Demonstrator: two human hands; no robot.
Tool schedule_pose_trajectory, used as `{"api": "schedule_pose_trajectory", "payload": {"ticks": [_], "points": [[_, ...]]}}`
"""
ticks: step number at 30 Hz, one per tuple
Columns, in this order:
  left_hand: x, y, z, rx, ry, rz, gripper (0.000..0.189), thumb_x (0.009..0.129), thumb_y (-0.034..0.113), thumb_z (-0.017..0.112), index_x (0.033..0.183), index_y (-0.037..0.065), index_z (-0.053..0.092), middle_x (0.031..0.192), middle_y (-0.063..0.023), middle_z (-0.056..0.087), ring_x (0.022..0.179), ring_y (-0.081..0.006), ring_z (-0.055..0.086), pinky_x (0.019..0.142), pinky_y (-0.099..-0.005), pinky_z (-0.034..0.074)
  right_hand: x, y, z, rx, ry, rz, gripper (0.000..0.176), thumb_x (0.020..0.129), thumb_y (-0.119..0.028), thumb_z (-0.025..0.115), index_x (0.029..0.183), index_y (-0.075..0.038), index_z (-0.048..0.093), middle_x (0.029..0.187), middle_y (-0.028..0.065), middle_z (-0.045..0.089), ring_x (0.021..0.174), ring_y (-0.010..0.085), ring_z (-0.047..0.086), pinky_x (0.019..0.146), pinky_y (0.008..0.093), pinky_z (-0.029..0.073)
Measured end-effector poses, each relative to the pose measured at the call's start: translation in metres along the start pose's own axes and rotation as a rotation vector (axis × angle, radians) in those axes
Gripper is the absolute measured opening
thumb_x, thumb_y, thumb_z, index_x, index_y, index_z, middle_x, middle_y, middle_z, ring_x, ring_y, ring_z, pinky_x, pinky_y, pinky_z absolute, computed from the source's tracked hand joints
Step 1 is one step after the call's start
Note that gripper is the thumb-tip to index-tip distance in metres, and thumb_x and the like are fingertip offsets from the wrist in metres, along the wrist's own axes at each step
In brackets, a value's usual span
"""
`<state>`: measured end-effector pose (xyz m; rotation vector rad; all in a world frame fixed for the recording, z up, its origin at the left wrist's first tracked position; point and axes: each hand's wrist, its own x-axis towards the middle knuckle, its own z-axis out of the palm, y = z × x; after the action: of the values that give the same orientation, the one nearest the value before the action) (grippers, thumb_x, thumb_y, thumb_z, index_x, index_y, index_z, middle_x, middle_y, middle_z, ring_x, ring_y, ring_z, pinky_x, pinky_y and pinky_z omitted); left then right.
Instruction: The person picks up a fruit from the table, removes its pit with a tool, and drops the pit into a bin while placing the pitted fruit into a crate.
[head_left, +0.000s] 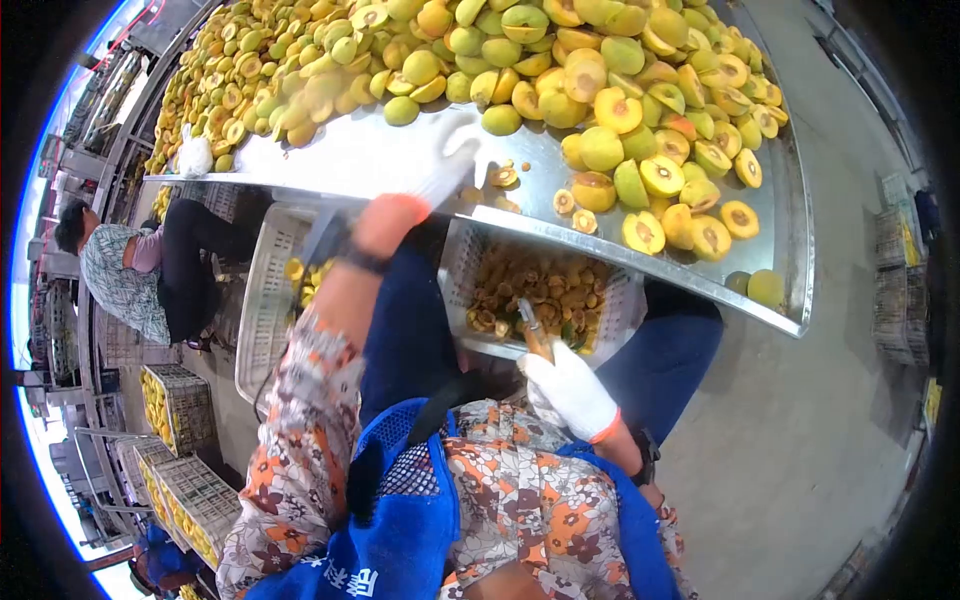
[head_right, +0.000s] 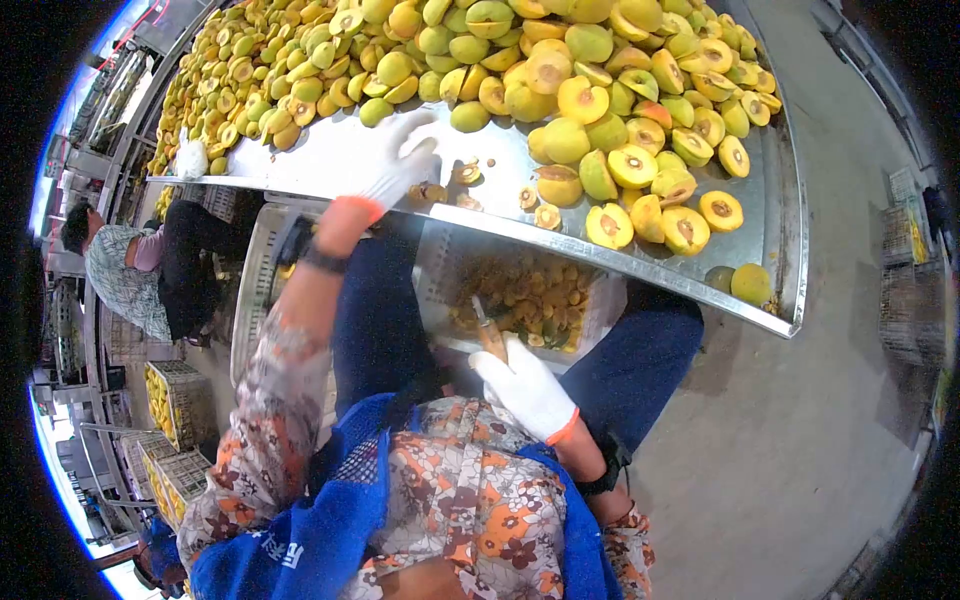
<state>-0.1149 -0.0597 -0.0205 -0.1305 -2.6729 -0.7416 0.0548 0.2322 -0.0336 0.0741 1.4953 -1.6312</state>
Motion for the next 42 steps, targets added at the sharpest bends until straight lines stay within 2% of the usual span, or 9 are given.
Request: {"api": "schedule_pose_trajectory", "payload": {"ticks": [10,14,18,19,22,24,26,32,42], "points": [[0.061,0.018,0.037,0.341,-0.329,-0.156,0.053,0.080,0.041,0.072,0.122,0.012,0.057,0.104,-0.0228,0.069,0.097,-0.0382,0.069,0.083,-0.0446,0.054,-0.011,-0.003,-0.002,0.028,0.044,0.034,0.030,0.101,-0.035,0.061,0.100,-0.005,0.055,0.065,0.0017,0.056,0.055,0.0123,0.054,0.051,0.0295,0.043],[0.010,0.038,-0.006,-0.552,-0.254,-0.369,0.051,0.092,0.036,0.067,0.132,0.008,0.056,0.096,-0.0105,0.069,0.075,-0.0153,0.062,0.062,-0.0262,0.048,-0.007,-0.008,-0.003,-0.020,0.101,-0.101,0.030,0.101,-0.034,0.061,0.100,-0.006,0.055,0.066,0.0012,0.058,0.054,0.0116,0.054,0.050,0.0295,0.043],[-0.054,0.070,-0.028,-1.332,-0.274,-0.544,0.045,0.102,0.037,0.048,0.133,0.006,0.056,0.097,-0.0099,0.067,0.067,-0.0132,0.058,0.051,-0.0238,0.041,-0.005,-0.031,0.002,-0.305,0.270,-0.280,0.033,0.099,-0.031,0.064,0.107,-0.001,0.056,0.068,0.0161,0.061,0.064,0.0357,0.067,0.058,0.0399,0.052],[-0.068,0.079,-0.030,-1.483,-0.327,-0.608,0.047,0.104,0.039,0.043,0.134,0.006,0.056,0.099,-0.0100,0.067,0.066,-0.0137,0.059,0.049,-0.0246,0.041,-0.002,-0.029,0.002,-0.483,0.264,-0.600,0.036,0.099,-0.029,0.064,0.113,0.003,0.055,0.082,0.0270,0.061,0.076,0.0455,0.068,0.062,0.0459,0.053],[-0.091,0.104,-0.028,-1.550,-0.326,-0.659,0.051,0.105,0.045,0.040,0.135,0.007,0.056,0.110,-0.0079,0.067,0.076,-0.0155,0.063,0.051,-0.0250,0.046,-0.010,-0.057,0.021,-0.560,0.367,-0.527,0.029,0.098,-0.022,0.063,0.117,0.000,0.058,0.098,0.0281,0.060,0.079,0.0420,0.068,0.060,0.0466,0.054],[-0.101,0.117,-0.021,-1.534,-0.180,-0.765,0.047,0.105,0.041,0.043,0.132,0.006,0.059,0.121,-0.0089,0.067,0.107,-0.0204,0.066,0.088,-0.0324,0.055,-0.002,-0.040,0.012,-0.940,0.337,-0.792,0.025,0.096,-0.016,0.062,0.118,-0.004,0.061,0.108,0.0274,0.057,0.080,0.0392,0.069,0.058,0.0455,0.055],[-0.107,0.125,-0.018,-1.594,-0.098,-0.811,0.043,0.106,0.039,0.045,0.130,0.006,0.059,0.123,-0.0099,0.067,0.113,-0.0217,0.064,0.098,-0.0346,0.051,0.000,-0.038,0.013,-1.295,0.414,-0.942,0.023,0.095,-0.014,0.062,0.117,-0.006,0.063,0.105,0.0245,0.058,0.075,0.0372,0.069,0.056,0.0449,0.055],[-0.117,0.132,-0.018,-1.391,-0.061,-0.668,0.039,0.110,0.029,0.041,0.127,0.000,0.061,0.117,-0.0082,0.067,0.105,-0.0150,0.064,0.092,-0.0293,0.053,-0.005,-0.033,0.033,-0.949,0.446,-0.619,0.024,0.097,-0.016,0.061,0.116,-0.003,0.063,0.105,0.0240,0.058,0.075,0.0370,0.069,0.056,0.0451,0.055],[-0.122,0.124,-0.012,-1.122,-0.047,-0.409,0.033,0.107,0.021,0.044,0.124,-0.004,0.060,0.111,-0.0114,0.069,0.101,-0.0156,0.064,0.091,-0.0297,0.052,-0.008,-0.028,0.033,-1.083,0.483,-0.823,0.027,0.099,-0.017,0.059,0.122,-0.002,0.061,0.106,0.0233,0.058,0.070,0.0380,0.067,0.057,0.0453,0.056]]}}
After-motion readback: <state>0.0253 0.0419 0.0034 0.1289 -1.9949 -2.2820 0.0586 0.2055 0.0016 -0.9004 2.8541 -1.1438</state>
